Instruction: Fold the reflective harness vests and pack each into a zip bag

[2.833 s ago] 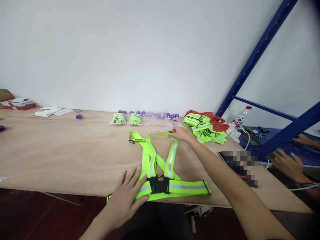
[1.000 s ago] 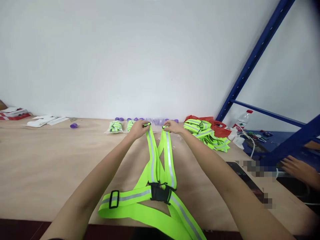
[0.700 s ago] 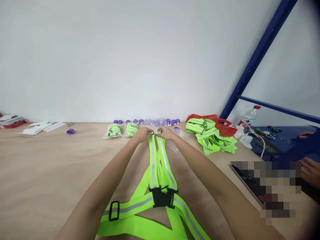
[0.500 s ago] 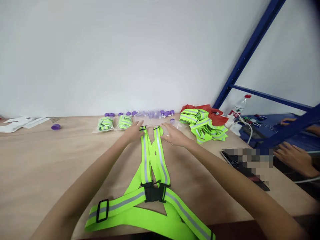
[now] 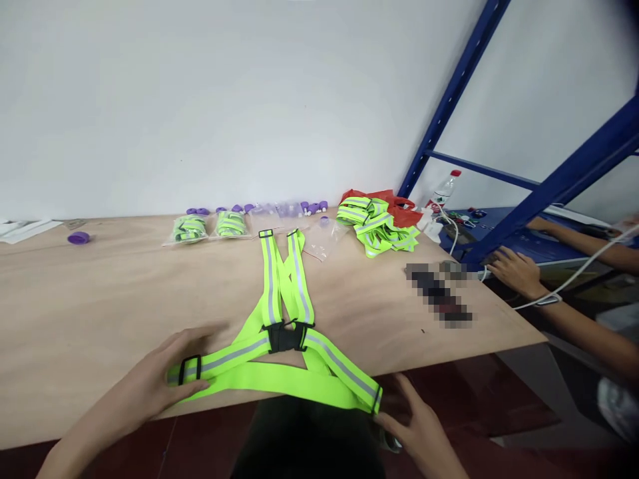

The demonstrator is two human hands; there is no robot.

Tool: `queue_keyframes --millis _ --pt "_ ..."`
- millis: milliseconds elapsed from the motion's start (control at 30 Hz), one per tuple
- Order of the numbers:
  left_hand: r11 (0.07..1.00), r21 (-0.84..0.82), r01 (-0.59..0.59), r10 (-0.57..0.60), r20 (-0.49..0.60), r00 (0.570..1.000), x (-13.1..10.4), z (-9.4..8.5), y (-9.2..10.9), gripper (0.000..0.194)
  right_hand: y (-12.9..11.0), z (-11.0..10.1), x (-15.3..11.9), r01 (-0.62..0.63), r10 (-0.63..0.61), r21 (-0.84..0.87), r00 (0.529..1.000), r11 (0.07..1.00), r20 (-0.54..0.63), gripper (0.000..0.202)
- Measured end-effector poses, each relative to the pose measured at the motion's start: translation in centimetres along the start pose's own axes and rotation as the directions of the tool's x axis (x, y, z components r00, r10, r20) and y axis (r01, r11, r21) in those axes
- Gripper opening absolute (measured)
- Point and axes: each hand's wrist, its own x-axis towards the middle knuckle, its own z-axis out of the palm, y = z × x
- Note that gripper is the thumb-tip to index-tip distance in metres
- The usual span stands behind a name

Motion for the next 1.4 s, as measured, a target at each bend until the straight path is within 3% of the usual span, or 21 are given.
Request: queue_keyframes --millis 100,200,300,400,500,700,833,933,1000,1067,1233,1400 --pt "0.998 -0.068 -0.003 0.003 0.006 1.0 -1.0 0.1 0.3 0.061 -1.8 0.4 -0.3 0.005 -0.005 0.117 1.0 0.993 -0.006 0.053" --pt "0.998 -0.059 -0.006 0.004 -0.029 1.0 -2.0 -0.4 0.4 0.051 -2.5 0.0 -1.3 0.019 -0.019 -0.009 0.996 1.0 -0.089 0.048" --pt "0.999 -0.045 0.026 -0.029 -0.056 0.998 -2.7 -0.6 0.2 0.042 -2.3 0.5 -1.8 0.061 -0.083 -0.15 0.986 0.987 -0.143 0.065" --pt "0.999 -0.037 0.04 -0.043 -0.078 0.996 -3.1 -0.6 0.0 0.041 -2.5 1.7 -1.4 0.123 -0.149 -0.228 0.984 0.966 -0.099 0.064" --pt "0.999 -0.035 0.036 -0.039 -0.066 0.997 -3.3 -0.6 0.0 0.046 -3.6 1.9 -0.9 0.159 -0.163 -0.147 0.986 0.976 -0.019 0.052" --pt "1.0 -0.021 0.022 -0.023 -0.055 0.998 -2.6 -0.7 0.2 0.046 -8.2 -2.4 1.2 0.173 -0.165 -0.04 0.974 0.984 0.154 0.039" --pt "1.0 -0.01 0.0 0.0 0.017 1.0 -0.8 -2.1 1.0 0.045 -12.1 -5.9 6.1 0.326 -0.292 -0.076 0.912 0.942 0.289 0.04" --pt "0.997 -0.07 -0.016 0.014 -0.028 0.999 0.0 -3.6 1.4 0.044 -13.9 -7.9 9.8 0.429 -0.395 -0.111 0.887 0.896 0.238 0.048" --pt "0.995 -0.103 0.001 -0.012 -0.108 0.994 -0.3 -4.1 1.4 0.043 -13.9 -8.9 11.0 0.487 -0.461 -0.129 0.867 0.864 0.189 0.05" --pt "0.992 -0.123 0.015 -0.033 -0.148 0.988 -1.0 -3.9 1.1 0.041 -12.8 -9.5 11.1 0.514 -0.48 -0.14 0.85 0.847 0.215 0.047" --pt "0.99 -0.138 0.009 -0.011 -0.015 1.0 -2.7 -1.3 1.0 0.04 -8.4 -9.4 9.4 0.496 -0.398 -0.27 0.849 0.825 0.347 0.043" --pt "0.993 -0.112 -0.045 0.045 0.001 0.999 -2.8 -0.8 1.4 0.042 -7.4 -9.3 9.2 0.521 -0.37 -0.413 0.842 0.747 0.392 0.044"
